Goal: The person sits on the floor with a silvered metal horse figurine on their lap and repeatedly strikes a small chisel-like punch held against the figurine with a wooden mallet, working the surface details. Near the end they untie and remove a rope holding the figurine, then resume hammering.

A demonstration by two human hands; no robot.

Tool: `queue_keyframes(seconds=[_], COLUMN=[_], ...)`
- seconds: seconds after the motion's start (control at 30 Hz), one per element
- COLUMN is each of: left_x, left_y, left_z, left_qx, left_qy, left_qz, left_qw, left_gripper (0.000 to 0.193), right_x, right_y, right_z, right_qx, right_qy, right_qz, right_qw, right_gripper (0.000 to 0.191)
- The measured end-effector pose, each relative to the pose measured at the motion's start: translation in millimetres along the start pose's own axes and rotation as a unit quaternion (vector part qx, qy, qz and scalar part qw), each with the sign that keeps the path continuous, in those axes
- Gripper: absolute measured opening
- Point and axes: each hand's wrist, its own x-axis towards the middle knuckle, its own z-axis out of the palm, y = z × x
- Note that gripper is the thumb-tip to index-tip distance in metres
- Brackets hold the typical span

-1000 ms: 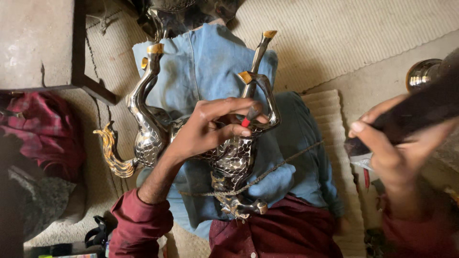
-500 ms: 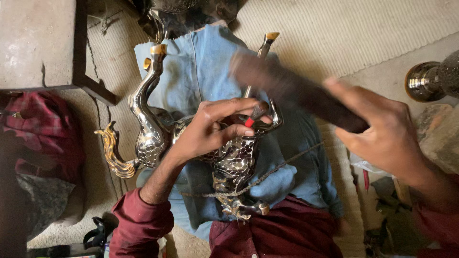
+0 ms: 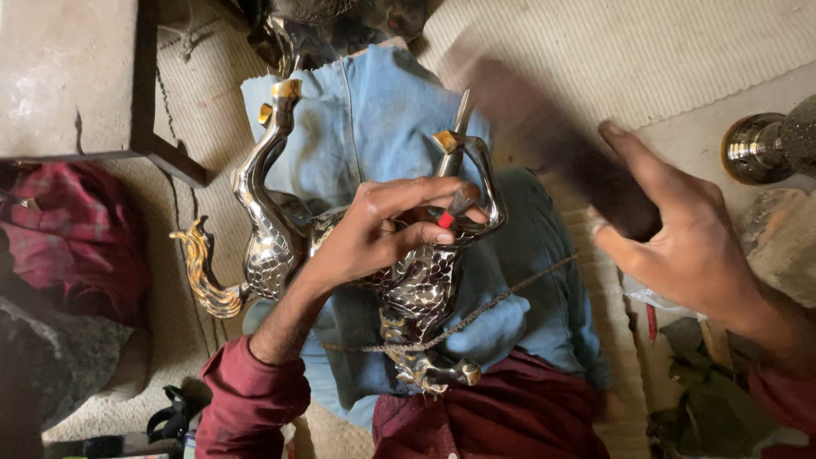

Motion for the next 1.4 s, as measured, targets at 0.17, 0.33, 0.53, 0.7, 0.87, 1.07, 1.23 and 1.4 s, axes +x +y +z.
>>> queue_keyframes(seconds=[0.17, 0.33, 0.53, 0.7, 0.87, 1.07, 1.23, 1.4], left_x=[0, -1, -2, -14, -20, -15, -6, -2], left_y=[0, -3, -9, -6, -7, -4, 2, 3], left_z=[0, -2, -1, 11, 32, 40, 34, 30], left_qx=[0.001, 0.048, 0.058, -0.085, -0.026, 0.091, 0.248, 0.196], left_qy=[-0.001, 0.003, 0.009, 0.164, 0.177, 0.148, 0.097, 0.07], left_qz=[0.006, 0.019, -0.034, 0.078, 0.111, 0.138, 0.21, 0.183], left_qw=[1.0, 0.999, 0.998, 0.98, 0.978, 0.975, 0.941, 0.961], left_gripper=[0.052, 0.049, 0.035, 0.03, 0.031, 0.031, 0.029, 0.033], right_x=[-2, -7, -22, -67, -125, -166, -172, -157], right_y=[7, 12, 14, 20, 26, 39, 21, -1], right_z=[-1, -2, 15, 64, 156, 187, 138, 86], right_qx=[-0.107, -0.142, -0.168, 0.063, 0.312, 0.311, 0.188, -0.004], right_qy=[-0.025, -0.021, 0.023, 0.18, 0.298, 0.284, 0.251, 0.245], right_qz=[0.016, -0.033, -0.032, 0.071, 0.169, 0.259, 0.263, 0.166], right_qw=[0.994, 0.989, 0.985, 0.979, 0.886, 0.869, 0.912, 0.955], right_gripper=[0.092, 0.094, 0.092, 0.067, 0.028, 0.047, 0.052, 0.075])
